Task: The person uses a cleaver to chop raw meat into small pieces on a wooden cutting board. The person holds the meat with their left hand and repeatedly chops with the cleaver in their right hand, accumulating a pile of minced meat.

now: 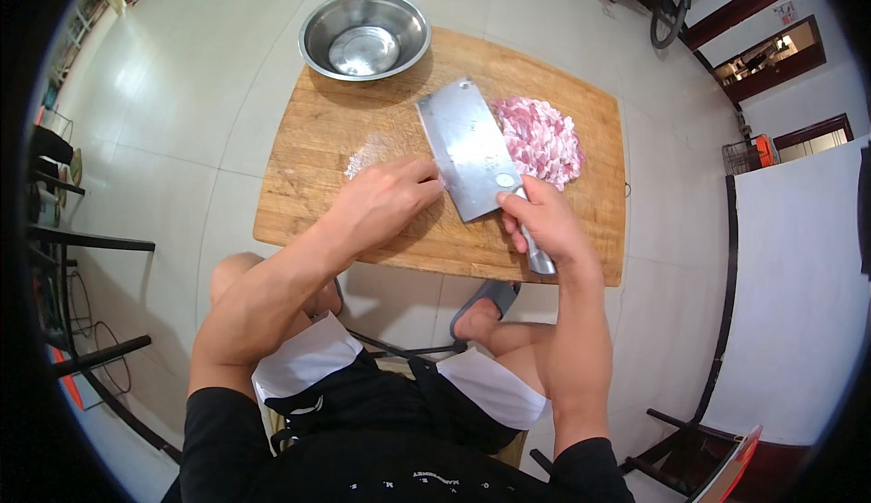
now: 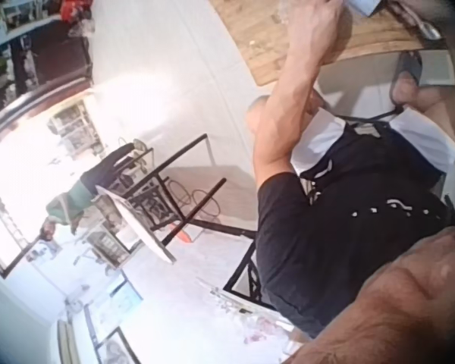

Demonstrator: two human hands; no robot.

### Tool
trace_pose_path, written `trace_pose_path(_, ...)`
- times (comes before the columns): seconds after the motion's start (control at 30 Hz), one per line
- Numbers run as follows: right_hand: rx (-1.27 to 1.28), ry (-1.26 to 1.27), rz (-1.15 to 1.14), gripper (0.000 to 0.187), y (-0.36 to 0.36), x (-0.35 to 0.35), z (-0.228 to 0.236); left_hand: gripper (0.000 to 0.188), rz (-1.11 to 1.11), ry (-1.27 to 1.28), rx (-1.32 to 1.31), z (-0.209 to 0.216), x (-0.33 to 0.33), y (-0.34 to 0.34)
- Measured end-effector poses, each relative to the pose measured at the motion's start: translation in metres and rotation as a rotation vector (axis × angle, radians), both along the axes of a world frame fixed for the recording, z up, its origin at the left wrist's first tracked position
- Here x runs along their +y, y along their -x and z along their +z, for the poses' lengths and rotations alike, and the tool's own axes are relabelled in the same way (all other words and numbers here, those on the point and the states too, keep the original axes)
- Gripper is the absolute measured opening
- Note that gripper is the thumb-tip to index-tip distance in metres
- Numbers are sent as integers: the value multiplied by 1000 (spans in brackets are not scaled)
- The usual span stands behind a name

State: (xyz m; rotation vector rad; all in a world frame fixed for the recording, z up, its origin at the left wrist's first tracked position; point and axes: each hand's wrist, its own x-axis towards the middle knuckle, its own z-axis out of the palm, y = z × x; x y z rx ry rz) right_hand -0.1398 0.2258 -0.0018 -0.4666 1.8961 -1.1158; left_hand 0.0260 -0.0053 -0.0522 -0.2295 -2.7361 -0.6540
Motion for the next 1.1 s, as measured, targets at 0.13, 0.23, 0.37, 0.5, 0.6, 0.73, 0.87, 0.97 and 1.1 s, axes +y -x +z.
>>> trace_pose_path(0.13,3,-46,-28,18,0,20,19,21,22,-43,48,-5,-1,1)
trace_pose_path(0.23,144,-93,-24,19,-18,27,35,22,41,-135,45,-3,-5,-2)
trace_pose_path(0.37,571,-226,71,23,-45,35,48,22,51,-94,-11,15,-10,-13)
trace_pose_path(0.5,805,-246,164,25,-67,35,54,25,0,29,-2,7,-7,-16)
trace_pose_path(0.6,841,-269,209,25,-77,35,57,28,-9,90,12,1,-4,-12)
trace_pose_path(0.73,879,-305,296,22,-85,35,65,28,-31,104,-40,5,-4,-11)
trace_pose_path(0.87,893,-277,295,22,-86,35,66,29,-12,94,-25,4,-2,-13)
trace_pose_path(0.97,918,-255,263,24,-88,35,62,30,18,87,-35,6,0,-14)
trace_pose_path(1.1,922,-267,265,25,-89,34,60,32,64,130,-26,5,6,-15)
